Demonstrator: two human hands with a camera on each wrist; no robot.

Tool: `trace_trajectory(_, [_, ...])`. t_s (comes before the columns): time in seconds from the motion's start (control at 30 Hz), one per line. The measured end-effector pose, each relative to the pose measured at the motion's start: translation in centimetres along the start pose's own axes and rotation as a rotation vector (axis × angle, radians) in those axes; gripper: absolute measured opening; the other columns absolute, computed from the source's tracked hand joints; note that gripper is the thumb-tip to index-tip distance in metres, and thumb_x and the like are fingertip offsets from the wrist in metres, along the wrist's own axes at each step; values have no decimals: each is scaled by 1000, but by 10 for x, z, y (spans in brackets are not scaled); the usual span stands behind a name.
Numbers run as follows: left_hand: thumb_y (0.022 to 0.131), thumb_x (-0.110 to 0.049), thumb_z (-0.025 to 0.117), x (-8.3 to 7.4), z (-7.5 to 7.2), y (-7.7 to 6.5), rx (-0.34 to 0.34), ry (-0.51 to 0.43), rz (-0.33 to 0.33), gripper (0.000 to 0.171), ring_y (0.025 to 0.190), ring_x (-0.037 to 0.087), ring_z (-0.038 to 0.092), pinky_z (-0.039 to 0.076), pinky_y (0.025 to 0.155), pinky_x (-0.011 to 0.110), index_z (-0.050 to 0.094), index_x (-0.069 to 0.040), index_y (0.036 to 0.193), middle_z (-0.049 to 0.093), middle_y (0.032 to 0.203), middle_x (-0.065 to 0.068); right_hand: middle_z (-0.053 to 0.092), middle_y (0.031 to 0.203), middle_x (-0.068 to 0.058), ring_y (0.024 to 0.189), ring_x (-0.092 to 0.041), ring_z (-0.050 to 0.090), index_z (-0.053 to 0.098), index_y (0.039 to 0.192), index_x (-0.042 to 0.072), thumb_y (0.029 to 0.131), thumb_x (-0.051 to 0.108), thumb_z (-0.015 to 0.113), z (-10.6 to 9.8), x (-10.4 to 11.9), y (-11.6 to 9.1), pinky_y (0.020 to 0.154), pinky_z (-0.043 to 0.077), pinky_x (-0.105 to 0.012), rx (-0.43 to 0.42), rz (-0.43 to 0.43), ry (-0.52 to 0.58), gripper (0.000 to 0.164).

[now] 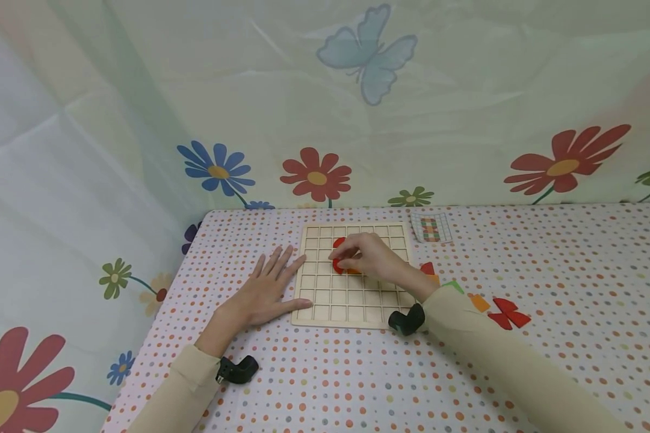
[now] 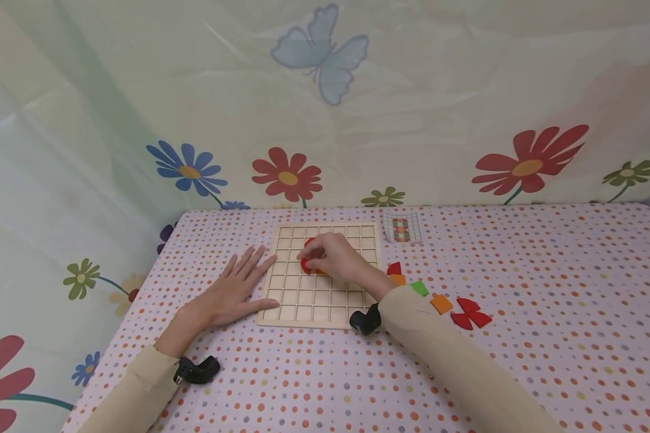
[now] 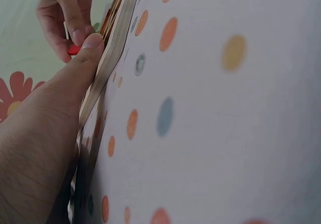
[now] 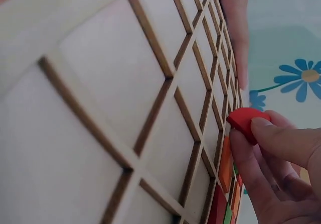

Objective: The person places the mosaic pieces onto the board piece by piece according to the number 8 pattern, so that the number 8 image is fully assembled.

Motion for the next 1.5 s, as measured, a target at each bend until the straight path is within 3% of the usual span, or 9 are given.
trace_trajectory(0.27, [97, -73, 50, -1, 0, 1, 0, 2, -1, 97, 162, 33, -3, 0, 129, 56, 14, -20, 170, 0, 176, 11, 73, 99, -9, 90, -22, 68, 80, 110, -3, 91, -6, 76, 1, 2, 2, 81, 59, -33, 17, -75, -85, 19])
trace_trajectory(0.6, [98, -71, 52, -2, -1, 0, -4, 2, 5, 96, 162, 33, -2, 1, 129, 57, 14, -20, 170, 1, 176, 11, 68, 101, -4, 89, -17, 57, 79, 117, 2, 95, 0, 74, 5, 1, 3, 78, 50, -27, 118, -105, -188, 23])
trace_trajectory(1.03, [97, -71, 54, -2, -2, -1, -16, -1, 7, 97, 162, 33, -2, 2, 129, 58, 15, -19, 170, 1, 176, 11, 69, 100, -7, 88, -20, 60, 80, 116, 1, 94, -3, 74, 4, 3, 3, 78, 54, -28, 126, -134, -309, 23])
trace_trajectory(1.3, [97, -71, 53, -2, -2, 0, -16, 0, 10, 97, 162, 32, -3, 1, 129, 56, 13, -20, 170, 0, 176, 11, 68, 104, -9, 95, -23, 64, 80, 112, -1, 95, 0, 75, 4, 6, 0, 85, 58, -33, 125, -108, -312, 18])
trace_trajectory(1.5, [96, -71, 53, -2, -1, -1, -19, 4, 4, 98, 162, 34, -1, 2, 129, 58, 16, -19, 170, 3, 176, 12, 64, 100, -5, 84, -17, 58, 80, 113, 0, 95, 0, 75, 3, 8, -16, 73, 53, -27, 68, -157, -312, 18])
Point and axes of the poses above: each hand's wrist, its own y-axis towards the middle knuckle, its own z-axis out of the palm, x = y × z, the point moved 6 cm from there along y, towards the middle knuckle
